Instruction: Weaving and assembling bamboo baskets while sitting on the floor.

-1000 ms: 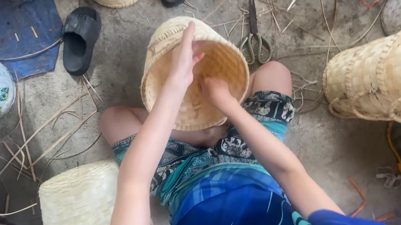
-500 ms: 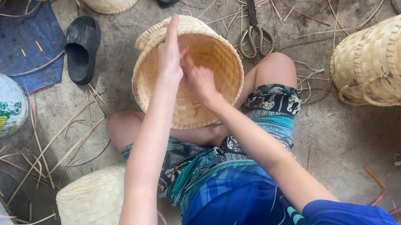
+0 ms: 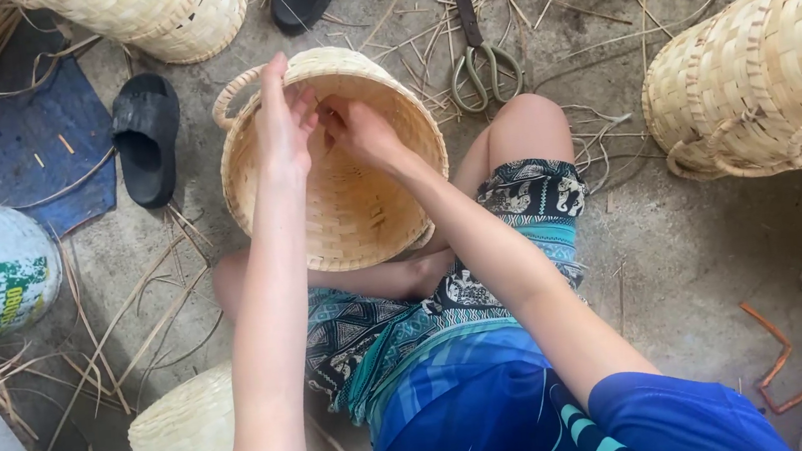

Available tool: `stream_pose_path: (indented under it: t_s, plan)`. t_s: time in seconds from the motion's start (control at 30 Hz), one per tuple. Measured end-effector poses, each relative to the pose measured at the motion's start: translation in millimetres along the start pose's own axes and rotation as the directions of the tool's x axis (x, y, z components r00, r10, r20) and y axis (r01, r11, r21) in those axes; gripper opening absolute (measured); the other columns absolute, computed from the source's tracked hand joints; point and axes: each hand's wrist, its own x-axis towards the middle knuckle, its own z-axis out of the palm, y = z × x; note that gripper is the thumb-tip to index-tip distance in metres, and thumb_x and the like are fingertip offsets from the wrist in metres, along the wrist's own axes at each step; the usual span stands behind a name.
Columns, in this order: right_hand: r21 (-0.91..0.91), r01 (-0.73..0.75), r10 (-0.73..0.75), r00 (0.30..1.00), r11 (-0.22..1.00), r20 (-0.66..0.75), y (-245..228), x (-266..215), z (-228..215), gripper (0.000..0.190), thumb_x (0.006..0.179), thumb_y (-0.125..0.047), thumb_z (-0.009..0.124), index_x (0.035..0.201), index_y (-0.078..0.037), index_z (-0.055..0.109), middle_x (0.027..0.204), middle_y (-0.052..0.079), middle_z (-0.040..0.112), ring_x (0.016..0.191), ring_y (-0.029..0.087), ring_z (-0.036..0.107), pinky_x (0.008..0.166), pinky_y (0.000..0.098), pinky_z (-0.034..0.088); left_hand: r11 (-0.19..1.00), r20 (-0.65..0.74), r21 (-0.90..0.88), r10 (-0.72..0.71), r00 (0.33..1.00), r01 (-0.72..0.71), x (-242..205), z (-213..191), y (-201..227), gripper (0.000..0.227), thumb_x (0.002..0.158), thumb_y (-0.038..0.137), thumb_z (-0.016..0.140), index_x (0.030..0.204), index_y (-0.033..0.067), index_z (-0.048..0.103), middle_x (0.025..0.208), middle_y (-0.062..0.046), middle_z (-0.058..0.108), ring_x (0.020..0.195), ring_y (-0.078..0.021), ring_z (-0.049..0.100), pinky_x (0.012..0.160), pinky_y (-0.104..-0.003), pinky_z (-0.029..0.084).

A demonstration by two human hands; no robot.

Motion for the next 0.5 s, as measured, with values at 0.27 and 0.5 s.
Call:
stream_pose_path:
  t_s: [0.27,0.5]
  plan:
    - [-0.017,0.016,-0.016,0.999,1.000,0.029,-6.2,-1.8,1.5,0.020,0.101,-0.018,0.054,0.104,-0.004,0.067,0.080,0.007,0.075,0.076,0.021,0.072,0.072,0.0371,0.055,0.996,0.001,-0.084,-0.025,1.000,0.025,-2.3,-10.7,-3.9,0.091,0.077,0.058,0.071,0.149,0.0112,0.043,0.139,-0.010,0.053,0.115,-0.0182,0.059,0.092,-0.036,0.042]
    - [0.058,0.035,-0.036,0.999,0.998,0.012,3.9,-3.0,9.4,0.020,0.100,-0.015,0.054,0.108,-0.006,0.069,0.080,0.006,0.076,0.072,0.018,0.072,0.070,0.0345,0.055,0.989,0.037,-0.149,-0.008,0.999,0.014,-15.8,-13.7,-3.8,0.075,0.082,0.050,0.071,0.141,0.0094,0.048,0.127,-0.010,0.057,0.108,-0.0176,0.060,0.087,-0.035,0.045]
